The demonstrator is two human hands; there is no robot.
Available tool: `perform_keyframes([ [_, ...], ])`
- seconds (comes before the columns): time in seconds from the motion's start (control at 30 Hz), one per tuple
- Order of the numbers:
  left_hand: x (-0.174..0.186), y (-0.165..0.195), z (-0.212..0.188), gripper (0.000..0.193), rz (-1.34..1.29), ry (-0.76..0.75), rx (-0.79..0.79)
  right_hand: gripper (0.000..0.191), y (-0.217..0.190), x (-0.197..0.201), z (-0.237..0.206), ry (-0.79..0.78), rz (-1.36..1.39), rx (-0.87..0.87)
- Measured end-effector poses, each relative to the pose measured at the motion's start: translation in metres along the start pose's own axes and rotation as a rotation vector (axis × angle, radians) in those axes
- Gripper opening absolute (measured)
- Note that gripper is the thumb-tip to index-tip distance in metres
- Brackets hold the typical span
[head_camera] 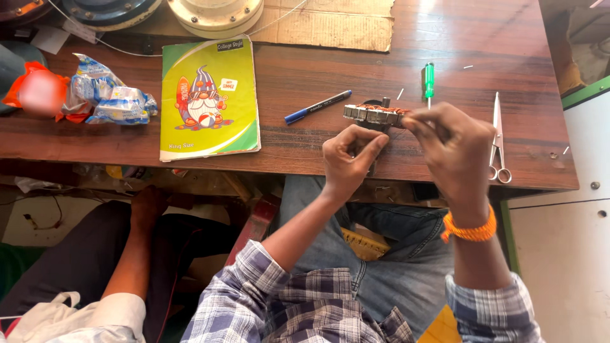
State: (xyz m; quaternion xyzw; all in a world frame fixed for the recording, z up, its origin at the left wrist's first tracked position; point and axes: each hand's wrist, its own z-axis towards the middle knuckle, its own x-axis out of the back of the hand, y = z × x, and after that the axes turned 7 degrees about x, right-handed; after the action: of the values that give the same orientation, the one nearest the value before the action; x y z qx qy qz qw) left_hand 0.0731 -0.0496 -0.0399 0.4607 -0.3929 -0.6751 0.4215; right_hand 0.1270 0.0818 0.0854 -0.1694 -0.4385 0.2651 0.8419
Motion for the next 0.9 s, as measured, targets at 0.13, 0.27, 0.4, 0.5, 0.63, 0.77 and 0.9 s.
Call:
perform_keyframes([
  [0.13,-0.013,-0.004,-0.003,0.011,-0.416,0.072,0.253,0.005,-0.001,-0.018,0.035,-0.065,0.022,-0.010],
  [0.27,-0.020,-0.004,-0.005,0.010,-0.686,0.085,0.408,0.008,0.008,-0.026,0.049,-0.115,0.034,-0.105],
  [0.4,-0.022,-0.002,-0.001,0.012,-0.794,0.075,0.495,0.008,0.027,-0.023,0.053,-0.146,0.047,-0.220],
  [0.5,-0.023,0.003,0.000,0.010,-0.770,0.070,0.545,0.009,0.041,-0.013,0.049,-0.109,-0.010,-0.260],
  [0.63,-0.024,0.020,-0.008,0.006,-0.331,0.131,0.355,0.009,0.052,0.002,0.032,0.000,0.150,-0.329],
  [0.77,0.001,0.039,0.012,0.033,0.509,0.023,-0.606,0.009,0.056,0.018,0.016,0.083,0.341,-0.443],
  [0.9,0.029,0.043,0.064,0.074,0.607,-0.445,-0.612,0.009,0.046,0.034,-0.001,0.094,0.477,-0.469],
])
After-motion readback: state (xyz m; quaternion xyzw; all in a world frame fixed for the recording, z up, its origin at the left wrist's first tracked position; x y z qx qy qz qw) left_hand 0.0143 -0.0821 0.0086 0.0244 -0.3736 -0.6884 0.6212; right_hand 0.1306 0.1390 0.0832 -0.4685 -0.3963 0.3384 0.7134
